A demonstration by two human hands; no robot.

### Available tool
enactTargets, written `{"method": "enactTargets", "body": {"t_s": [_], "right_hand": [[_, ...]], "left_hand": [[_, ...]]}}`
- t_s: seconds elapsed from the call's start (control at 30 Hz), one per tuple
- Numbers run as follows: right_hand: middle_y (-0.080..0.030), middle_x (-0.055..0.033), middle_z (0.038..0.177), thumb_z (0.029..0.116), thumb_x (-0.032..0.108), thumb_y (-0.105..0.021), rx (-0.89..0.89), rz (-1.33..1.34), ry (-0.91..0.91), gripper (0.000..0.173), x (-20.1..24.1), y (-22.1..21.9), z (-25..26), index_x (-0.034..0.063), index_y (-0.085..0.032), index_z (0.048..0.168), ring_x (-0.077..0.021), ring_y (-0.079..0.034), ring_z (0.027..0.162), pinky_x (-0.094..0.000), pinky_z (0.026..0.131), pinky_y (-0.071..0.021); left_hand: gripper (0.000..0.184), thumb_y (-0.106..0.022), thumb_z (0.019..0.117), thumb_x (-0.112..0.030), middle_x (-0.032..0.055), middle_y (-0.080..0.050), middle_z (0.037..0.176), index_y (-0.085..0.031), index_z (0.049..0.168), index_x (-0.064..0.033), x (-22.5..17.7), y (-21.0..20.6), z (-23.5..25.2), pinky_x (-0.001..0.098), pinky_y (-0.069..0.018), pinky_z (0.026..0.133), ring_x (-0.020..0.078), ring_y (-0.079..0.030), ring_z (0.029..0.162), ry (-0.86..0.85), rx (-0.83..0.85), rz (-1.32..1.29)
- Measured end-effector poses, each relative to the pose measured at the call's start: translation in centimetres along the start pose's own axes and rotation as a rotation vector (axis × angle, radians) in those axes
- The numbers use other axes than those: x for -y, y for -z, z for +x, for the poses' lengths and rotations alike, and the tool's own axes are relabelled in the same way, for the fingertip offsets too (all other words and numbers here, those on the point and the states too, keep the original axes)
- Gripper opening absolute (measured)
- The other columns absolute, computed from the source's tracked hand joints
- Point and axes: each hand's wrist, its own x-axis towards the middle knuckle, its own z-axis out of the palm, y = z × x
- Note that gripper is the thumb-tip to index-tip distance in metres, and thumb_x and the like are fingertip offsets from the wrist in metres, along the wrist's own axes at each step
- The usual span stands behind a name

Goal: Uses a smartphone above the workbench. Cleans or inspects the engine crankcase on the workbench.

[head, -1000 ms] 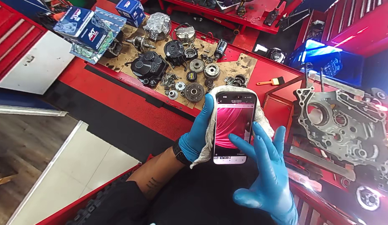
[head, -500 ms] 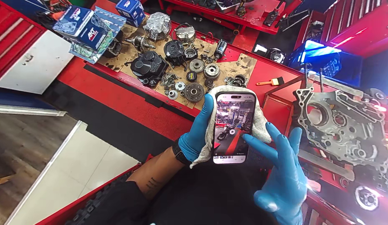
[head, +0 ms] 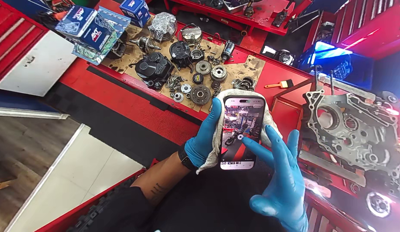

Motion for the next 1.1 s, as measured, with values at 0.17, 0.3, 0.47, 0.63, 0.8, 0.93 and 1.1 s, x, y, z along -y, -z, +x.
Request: {"method": "enactTargets", "body": {"t_s": [0.17, 0.3, 0.47, 0.63, 0.8, 0.93, 1.1], "right_hand": [[-0.058, 0.0133, 0.148, 0.0929, 0.078, -0.040, -0.123, 0.057, -0.035, 0.083, -0.2, 0.7, -0.3, 0.0387, -0.018, 0.163, -0.0203, -0.045, 0.146, -0.0673, 0.125, -0.0077], [-0.058, 0.0114, 0.147, 0.0942, 0.075, -0.042, -0.172, 0.084, -0.048, 0.081, -0.5, 0.8, -0.2, 0.0382, -0.019, 0.163, -0.0224, -0.047, 0.144, -0.0605, 0.127, -0.0144], [-0.062, 0.0072, 0.144, 0.0947, 0.074, -0.042, -0.184, 0.095, -0.073, 0.082, -0.9, 0.7, -0.6, 0.0334, -0.021, 0.163, -0.0242, -0.049, 0.142, -0.0562, 0.127, -0.0193], [-0.065, 0.0071, 0.140, 0.0949, 0.047, -0.060, -0.160, 0.080, -0.080, 0.078, -1.1, 0.8, -0.7, 0.0321, -0.024, 0.162, -0.0229, -0.053, 0.139, -0.0506, 0.124, -0.0294], [-0.069, 0.0053, 0.133, 0.0941, 0.014, -0.065, -0.192, 0.075, -0.088, 0.074, -1.0, 0.3, -0.6, 0.0293, -0.033, 0.159, -0.0207, -0.057, 0.135, -0.0416, 0.119, -0.0408], [-0.073, 0.0044, 0.126, 0.0953, 0.008, -0.062, -0.240, 0.061, -0.076, 0.065, -1.1, 0.2, -0.4, 0.0245, -0.040, 0.155, -0.0183, -0.063, 0.127, -0.0365, 0.113, -0.0478], [-0.076, 0.0043, 0.117, 0.0939, 0.004, -0.065, -0.321, 0.091, -0.100, 0.060, -1.1, 0.4, -0.3, 0.0239, -0.049, 0.149, -0.0156, -0.071, 0.112, -0.0321, 0.101, -0.0576]], "left_hand": [[0.052, -0.049, 0.1012, -0.057, 0.0059, -0.073, 0.118, -0.068, 0.124, -0.0151, -0.3, 0.0, 0.1, 0.0316, -0.0559, 0.099, 0.0130, -0.069, 0.113, 0.014, 0.066, -0.078], [0.054, -0.050, 0.1005, -0.059, 0.0078, -0.072, 0.118, -0.067, 0.126, -0.0139, -0.3, 0.1, 0.1, 0.0338, -0.0558, 0.099, 0.0151, -0.068, 0.113, 0.026, 0.087, -0.103], [0.054, -0.049, 0.1009, -0.059, 0.0072, -0.072, 0.119, -0.067, 0.127, -0.0145, -0.4, 0.1, 0.0, 0.0338, -0.0557, 0.100, 0.0150, -0.068, 0.114, 0.016, 0.093, -0.090], [0.055, -0.048, 0.1009, -0.060, 0.0072, -0.073, 0.118, -0.067, 0.126, -0.0146, -0.6, 0.0, -0.1, 0.0339, -0.0564, 0.098, 0.0147, -0.069, 0.113, 0.016, 0.078, -0.084], [0.054, -0.049, 0.1010, -0.059, 0.0072, -0.072, 0.119, -0.067, 0.127, -0.0151, -0.7, -0.3, -0.2, 0.0341, -0.0562, 0.099, 0.0149, -0.068, 0.114, 0.014, 0.066, -0.079], [0.052, -0.049, 0.1015, -0.057, 0.0066, -0.072, 0.120, -0.067, 0.127, -0.0151, -0.7, -0.4, -0.2, 0.0339, -0.0557, 0.100, 0.0147, -0.068, 0.115, 0.011, 0.077, -0.090], [0.054, -0.046, 0.1028, -0.057, 0.0079, -0.072, 0.121, -0.066, 0.128, -0.0139, -0.4, -0.3, -0.2, 0.0337, -0.0554, 0.100, 0.0153, -0.067, 0.116, 0.005, 0.083, -0.093]]}}
